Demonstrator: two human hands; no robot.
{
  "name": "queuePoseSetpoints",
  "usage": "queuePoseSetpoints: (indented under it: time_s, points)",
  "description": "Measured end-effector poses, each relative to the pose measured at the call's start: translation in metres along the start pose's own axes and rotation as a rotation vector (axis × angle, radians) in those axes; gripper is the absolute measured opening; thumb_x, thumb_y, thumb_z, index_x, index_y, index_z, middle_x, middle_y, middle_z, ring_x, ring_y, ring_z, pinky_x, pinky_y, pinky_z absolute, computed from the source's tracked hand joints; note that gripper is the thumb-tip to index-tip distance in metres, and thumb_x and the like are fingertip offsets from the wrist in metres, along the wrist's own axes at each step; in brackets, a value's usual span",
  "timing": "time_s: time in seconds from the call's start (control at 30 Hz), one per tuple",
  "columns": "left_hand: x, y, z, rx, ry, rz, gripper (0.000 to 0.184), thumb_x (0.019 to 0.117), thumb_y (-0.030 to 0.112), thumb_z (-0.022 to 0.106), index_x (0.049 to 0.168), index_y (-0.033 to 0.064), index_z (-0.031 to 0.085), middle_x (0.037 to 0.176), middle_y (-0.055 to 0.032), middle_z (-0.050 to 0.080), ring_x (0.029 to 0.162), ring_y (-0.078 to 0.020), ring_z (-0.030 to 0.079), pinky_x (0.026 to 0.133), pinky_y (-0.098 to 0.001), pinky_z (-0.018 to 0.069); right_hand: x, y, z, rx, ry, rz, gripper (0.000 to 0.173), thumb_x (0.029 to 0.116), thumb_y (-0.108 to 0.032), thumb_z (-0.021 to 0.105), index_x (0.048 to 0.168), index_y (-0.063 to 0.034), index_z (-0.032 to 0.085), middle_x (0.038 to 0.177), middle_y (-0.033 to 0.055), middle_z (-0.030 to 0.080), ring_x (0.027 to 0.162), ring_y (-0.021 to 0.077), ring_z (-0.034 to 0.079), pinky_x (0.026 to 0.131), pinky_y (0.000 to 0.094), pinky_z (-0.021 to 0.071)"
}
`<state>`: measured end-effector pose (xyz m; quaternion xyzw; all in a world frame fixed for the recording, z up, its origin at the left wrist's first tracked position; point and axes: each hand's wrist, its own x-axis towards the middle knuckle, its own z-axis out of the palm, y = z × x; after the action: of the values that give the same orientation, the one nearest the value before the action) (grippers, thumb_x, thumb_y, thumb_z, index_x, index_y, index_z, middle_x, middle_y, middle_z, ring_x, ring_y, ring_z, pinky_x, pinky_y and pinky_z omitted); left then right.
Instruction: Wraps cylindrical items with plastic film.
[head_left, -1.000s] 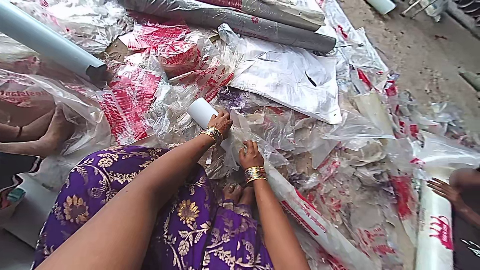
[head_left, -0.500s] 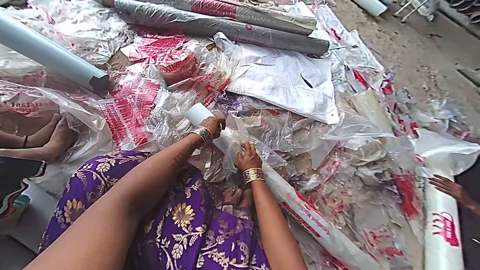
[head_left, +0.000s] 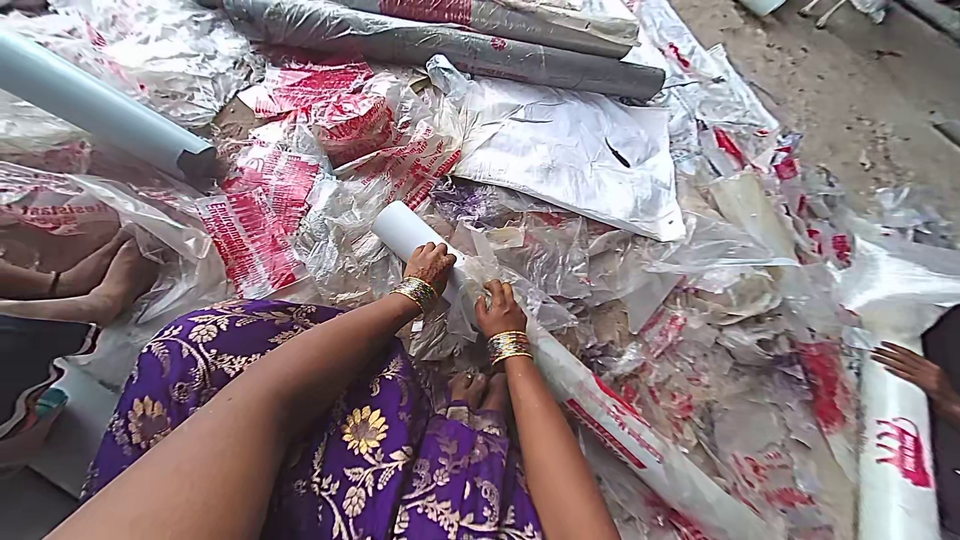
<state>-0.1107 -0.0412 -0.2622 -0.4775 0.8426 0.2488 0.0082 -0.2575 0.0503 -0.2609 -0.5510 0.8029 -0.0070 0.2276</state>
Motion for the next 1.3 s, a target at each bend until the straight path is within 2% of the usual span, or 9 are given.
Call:
queuePoseSetpoints:
  time_s: [0.23,0.47,0.63,0.87,1.1,1.17,1.3]
  points:
    - [-0.004,0.009,-0.007,0.026,-0.068,-0.032,0.028,0.1005,-0.001,0.051,0.121,-0.0025,0.07,0.126,-0.0231,0.066,0.126,-0.0412,0.058,0.108,-0.0544,0.0436,-0.001,0.001,0.003,-0.001,0.035,-0.012,0.044,0.1038,-0.025,0.051,0.145,-0.0096,0.058,0.145,0.021,0.057,0.116,0.0374,0.068,0.093,0.0533,0.0546]
    - [-0.01,0.019,-0.007,-0.011,-0.065,-0.118,0.032,0.1053,0.005,0.044,0.13,-0.0065,0.062,0.137,-0.026,0.06,0.137,-0.0402,0.052,0.114,-0.0512,0.0397,-0.003,0.0,0.0,0.0,0.021,-0.001,0.043,0.1039,-0.026,0.052,0.144,-0.0103,0.059,0.145,0.0204,0.057,0.115,0.0377,0.068,0.093,0.0544,0.0547]
    - [-0.011,0.018,-0.003,-0.054,-0.036,-0.136,0.033,0.106,0.01,0.046,0.127,-0.0066,0.064,0.138,-0.0252,0.06,0.138,-0.0397,0.05,0.116,-0.0502,0.0379,-0.004,0.0,0.001,-0.001,0.023,-0.009,0.044,0.1041,-0.027,0.052,0.144,-0.0106,0.059,0.146,0.02,0.056,0.116,0.0371,0.068,0.093,0.0536,0.055]
    - [-0.01,0.025,-0.005,0.054,-0.076,-0.125,0.032,0.1016,-0.001,0.046,0.128,-0.0079,0.062,0.137,-0.0257,0.059,0.134,-0.0415,0.052,0.115,-0.0529,0.0376,-0.007,0.001,0.001,0.007,0.003,-0.012,0.045,0.1043,-0.028,0.053,0.145,-0.0113,0.058,0.146,0.0201,0.056,0.118,0.0369,0.067,0.096,0.0533,0.0544]
    - [-0.005,0.016,-0.003,0.111,-0.099,-0.06,0.032,0.0951,-0.001,0.055,0.126,-0.008,0.062,0.135,-0.0251,0.059,0.134,-0.0417,0.052,0.112,-0.0534,0.0389,-0.008,0.002,-0.006,0.034,-0.072,-0.005,0.048,0.104,-0.028,0.054,0.149,-0.0115,0.053,0.151,0.0209,0.05,0.125,0.0359,0.063,0.102,0.0513,0.0526]
    - [-0.006,0.017,-0.003,0.13,-0.135,-0.05,0.036,0.0931,-0.003,0.057,0.129,-0.0091,0.06,0.138,-0.0264,0.057,0.136,-0.0432,0.049,0.111,-0.0543,0.0398,-0.006,0.003,-0.005,0.03,-0.081,-0.004,0.048,0.1041,-0.028,0.054,0.149,-0.0122,0.053,0.151,0.0206,0.05,0.124,0.0358,0.063,0.101,0.0513,0.0528]
    - [-0.011,0.018,-0.001,0.114,-0.127,-0.054,0.04,0.0981,-0.003,0.05,0.137,-0.0083,0.052,0.139,-0.0295,0.054,0.135,-0.0456,0.049,0.109,-0.0554,0.0428,-0.005,0.001,-0.005,0.03,-0.082,-0.005,0.048,0.1038,-0.027,0.054,0.149,-0.0113,0.054,0.151,0.0205,0.051,0.124,0.0357,0.064,0.101,0.0511,0.0528]
